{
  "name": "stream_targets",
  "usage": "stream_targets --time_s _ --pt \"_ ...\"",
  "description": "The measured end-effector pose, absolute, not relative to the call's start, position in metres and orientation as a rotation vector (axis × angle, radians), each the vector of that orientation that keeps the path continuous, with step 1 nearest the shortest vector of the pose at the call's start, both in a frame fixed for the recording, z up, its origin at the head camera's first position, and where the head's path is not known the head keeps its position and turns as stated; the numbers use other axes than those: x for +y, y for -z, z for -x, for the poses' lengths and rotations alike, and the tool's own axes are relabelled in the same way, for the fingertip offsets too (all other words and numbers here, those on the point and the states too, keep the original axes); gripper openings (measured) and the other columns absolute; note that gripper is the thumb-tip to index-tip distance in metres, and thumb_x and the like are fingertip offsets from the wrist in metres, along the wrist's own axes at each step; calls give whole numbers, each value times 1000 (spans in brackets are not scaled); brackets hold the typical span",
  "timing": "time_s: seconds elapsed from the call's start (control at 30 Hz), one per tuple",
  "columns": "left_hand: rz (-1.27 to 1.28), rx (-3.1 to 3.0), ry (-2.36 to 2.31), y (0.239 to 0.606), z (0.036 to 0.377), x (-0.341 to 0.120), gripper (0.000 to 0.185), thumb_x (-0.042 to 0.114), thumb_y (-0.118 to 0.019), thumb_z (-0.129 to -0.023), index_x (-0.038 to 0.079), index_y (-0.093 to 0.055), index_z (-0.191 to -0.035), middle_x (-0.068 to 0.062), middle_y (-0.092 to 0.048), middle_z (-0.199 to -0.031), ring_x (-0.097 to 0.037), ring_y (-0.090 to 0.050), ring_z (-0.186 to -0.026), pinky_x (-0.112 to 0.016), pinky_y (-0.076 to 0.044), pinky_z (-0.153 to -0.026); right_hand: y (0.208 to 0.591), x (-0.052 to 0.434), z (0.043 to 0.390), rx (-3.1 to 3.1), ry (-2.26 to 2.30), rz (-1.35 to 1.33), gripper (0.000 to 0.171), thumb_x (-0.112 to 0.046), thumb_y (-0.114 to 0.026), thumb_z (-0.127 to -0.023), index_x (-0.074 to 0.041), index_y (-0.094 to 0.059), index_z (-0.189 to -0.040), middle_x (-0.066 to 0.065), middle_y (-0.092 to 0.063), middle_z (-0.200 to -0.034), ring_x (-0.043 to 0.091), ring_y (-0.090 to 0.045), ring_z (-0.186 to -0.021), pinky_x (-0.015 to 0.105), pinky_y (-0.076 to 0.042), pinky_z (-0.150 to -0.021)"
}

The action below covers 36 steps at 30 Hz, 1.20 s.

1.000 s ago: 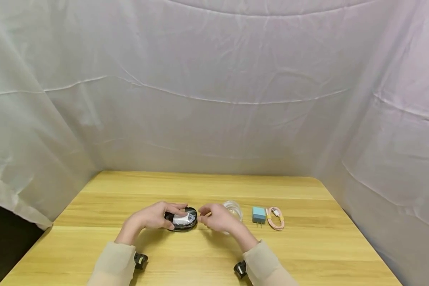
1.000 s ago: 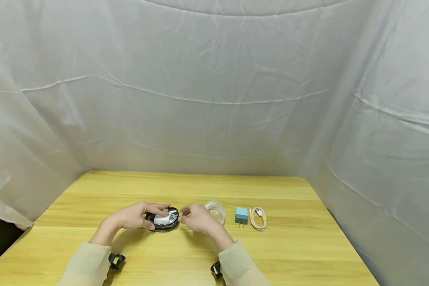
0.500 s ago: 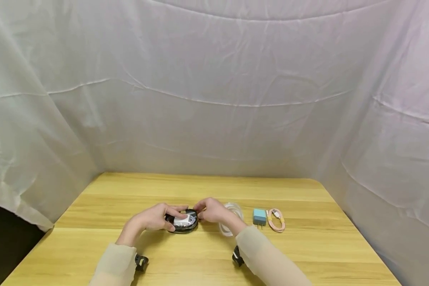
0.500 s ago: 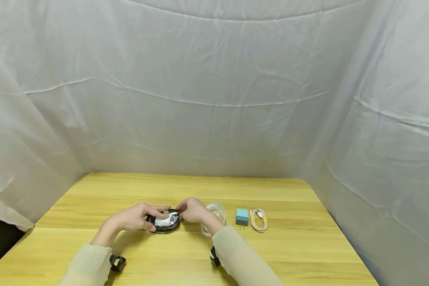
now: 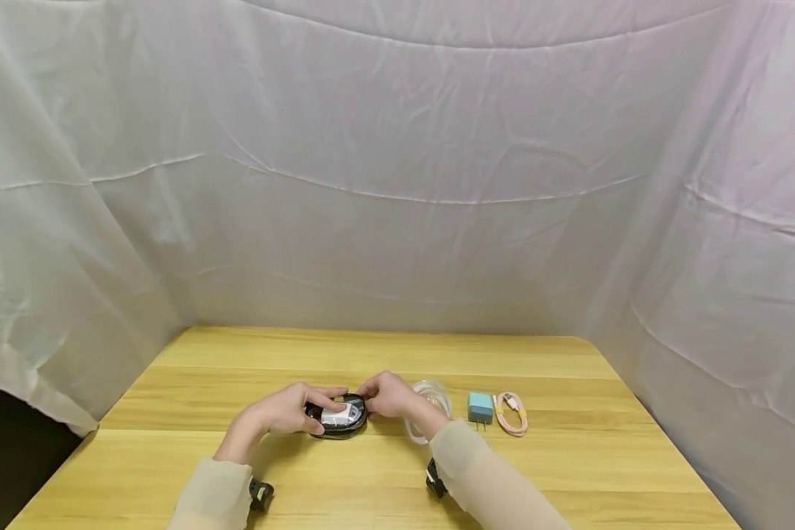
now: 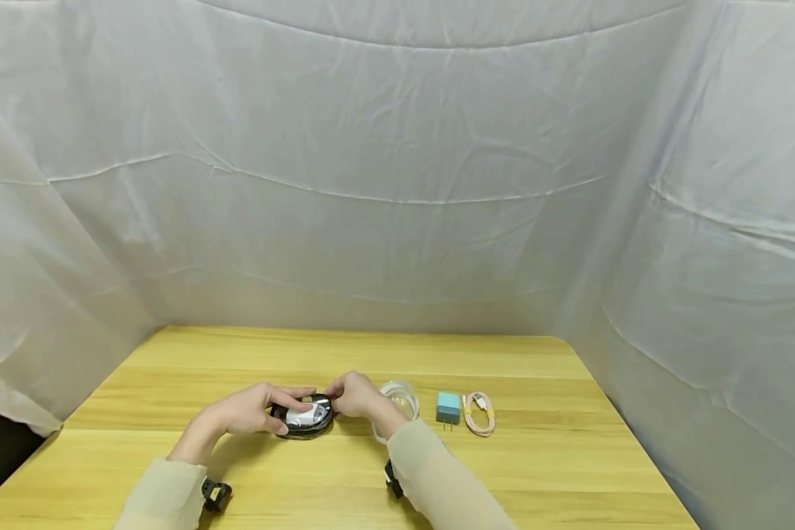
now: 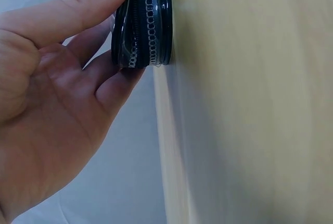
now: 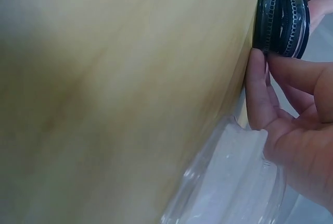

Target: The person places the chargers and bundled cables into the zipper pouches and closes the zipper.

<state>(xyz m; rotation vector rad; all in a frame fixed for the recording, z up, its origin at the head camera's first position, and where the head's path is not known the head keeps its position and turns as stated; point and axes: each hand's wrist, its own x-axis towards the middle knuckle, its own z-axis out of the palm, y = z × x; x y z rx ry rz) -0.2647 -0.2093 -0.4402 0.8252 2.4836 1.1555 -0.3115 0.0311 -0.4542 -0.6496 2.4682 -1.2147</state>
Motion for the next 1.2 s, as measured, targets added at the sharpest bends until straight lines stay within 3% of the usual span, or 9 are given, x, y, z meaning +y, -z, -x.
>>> stream_targets --time_s 0.33,0.6,1.2 --pt "-823 2483 -1164 440 265 -208 47 -4 -77 -83 6 -73 -129 -16 -48 -158 -53 -35 -146 -69 -29 -117 455 30 312 2455 1244 592 15 13 -60 -92 2 -70 -89 4 -64 -80 16 -65 -70 28 -62 -66" --pt "-800 2490 -1169 440 264 -207 46 -6 -76 -83 6 -73 -128 -16 -48 -157 -52 -35 -146 -68 -30 -117 455 27 312 2499 1186 576 16 9 -59 -96 1 -70 -88 4 -63 -77 14 -64 -66 26 -61 -63" --pt "-734 2549 -1128 439 261 -203 46 -6 -78 -83 8 -74 -126 -13 -51 -156 -52 -36 -145 -65 -35 -116 455 25 310 2591 1074 610 15 10 -60 -94 0 -69 -87 4 -63 -76 13 -62 -64 21 -54 -57"
